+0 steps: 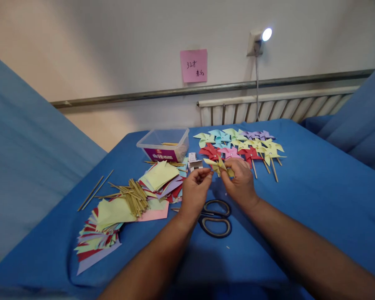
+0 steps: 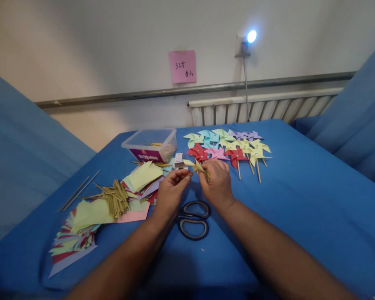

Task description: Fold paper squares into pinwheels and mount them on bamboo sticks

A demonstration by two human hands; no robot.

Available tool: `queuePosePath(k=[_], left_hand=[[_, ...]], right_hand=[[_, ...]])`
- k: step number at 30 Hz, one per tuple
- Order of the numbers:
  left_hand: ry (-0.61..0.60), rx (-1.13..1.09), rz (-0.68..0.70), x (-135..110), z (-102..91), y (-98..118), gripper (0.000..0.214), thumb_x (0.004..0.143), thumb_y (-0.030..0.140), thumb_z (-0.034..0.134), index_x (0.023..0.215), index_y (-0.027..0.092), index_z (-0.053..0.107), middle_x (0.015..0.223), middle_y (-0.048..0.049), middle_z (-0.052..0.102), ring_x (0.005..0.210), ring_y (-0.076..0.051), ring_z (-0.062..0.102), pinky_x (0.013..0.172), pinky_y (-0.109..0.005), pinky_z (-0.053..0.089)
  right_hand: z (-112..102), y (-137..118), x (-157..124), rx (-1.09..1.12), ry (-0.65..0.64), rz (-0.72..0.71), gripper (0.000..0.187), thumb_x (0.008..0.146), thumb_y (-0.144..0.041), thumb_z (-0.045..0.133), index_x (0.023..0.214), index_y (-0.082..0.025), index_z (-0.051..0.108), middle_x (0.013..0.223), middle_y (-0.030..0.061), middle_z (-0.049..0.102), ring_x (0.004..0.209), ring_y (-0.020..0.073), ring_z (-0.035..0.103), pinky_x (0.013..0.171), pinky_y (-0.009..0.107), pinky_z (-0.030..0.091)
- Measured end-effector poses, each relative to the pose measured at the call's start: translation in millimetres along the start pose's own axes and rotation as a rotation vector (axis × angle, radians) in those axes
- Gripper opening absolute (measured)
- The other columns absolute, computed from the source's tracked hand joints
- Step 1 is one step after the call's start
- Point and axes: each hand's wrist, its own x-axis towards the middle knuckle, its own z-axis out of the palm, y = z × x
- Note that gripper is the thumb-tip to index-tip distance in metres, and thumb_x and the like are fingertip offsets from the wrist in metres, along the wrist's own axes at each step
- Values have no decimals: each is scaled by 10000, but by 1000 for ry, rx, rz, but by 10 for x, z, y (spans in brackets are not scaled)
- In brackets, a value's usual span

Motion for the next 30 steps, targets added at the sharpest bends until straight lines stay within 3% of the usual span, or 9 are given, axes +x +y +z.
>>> queuePosePath(k=[3, 8, 13, 18, 25, 30], left_hand=[[-76, -95, -40, -66, 60, -15, 236, 698, 221, 705, 927, 165, 713, 981, -81, 730, 917, -194, 657, 873, -322, 465], [-77, -145, -66, -84, 67, 8, 240, 697, 231, 702, 926, 163, 731, 1018, -72, 734, 955, -209, 649, 916, -341, 448], [-68, -213, -57, -85, 35, 59, 253, 679, 252, 734, 915, 161, 741, 969, -60, 738, 944, -206, 646, 920, -328, 441], [-67, -370, -97, -42, 16, 34, 257, 672, 257, 760, 901, 142, 734, 912, -66, 733, 886, -184, 647, 890, -302, 447], [28, -511, -242, 16, -12, 76, 185, 622, 241, 800, 722, 122, 700, 688, -22, 694, 672, -127, 625, 759, -256, 469], [53, -584, -307, 65, -61, 65, 243, 566, 210, 818, 746, 111, 687, 731, -36, 708, 670, -129, 630, 706, -247, 472]], right_hand=[[-6, -60, 20, -114, -45, -150, 42, 852, -202, 554, 856, -203, 596, 867, 50, 689, 952, 223, 597, 867, 383, 365], [16, -139, 25, -205, -51, -262, 65, 880, -203, 548, 863, -196, 611, 876, 49, 706, 1005, 222, 590, 913, 388, 329], [-14, -224, 0, -222, -141, -266, 186, 900, -191, 505, 1022, -208, 644, 1020, 73, 703, 1104, 240, 560, 965, 411, 309], [-57, -298, -44, -201, -282, -256, 387, 848, -210, 535, 1232, -183, 579, 1177, 115, 635, 1214, 292, 467, 1011, 462, 280], [-84, -345, -81, -196, -376, -259, 481, 849, -295, 560, 1312, -176, 510, 1285, 129, 564, 1275, 318, 398, 1044, 488, 240], [-81, -339, -106, -189, -414, -302, 537, 857, -305, 556, 1366, -164, 454, 1335, 132, 536, 1297, 318, 380, 1054, 492, 235]])
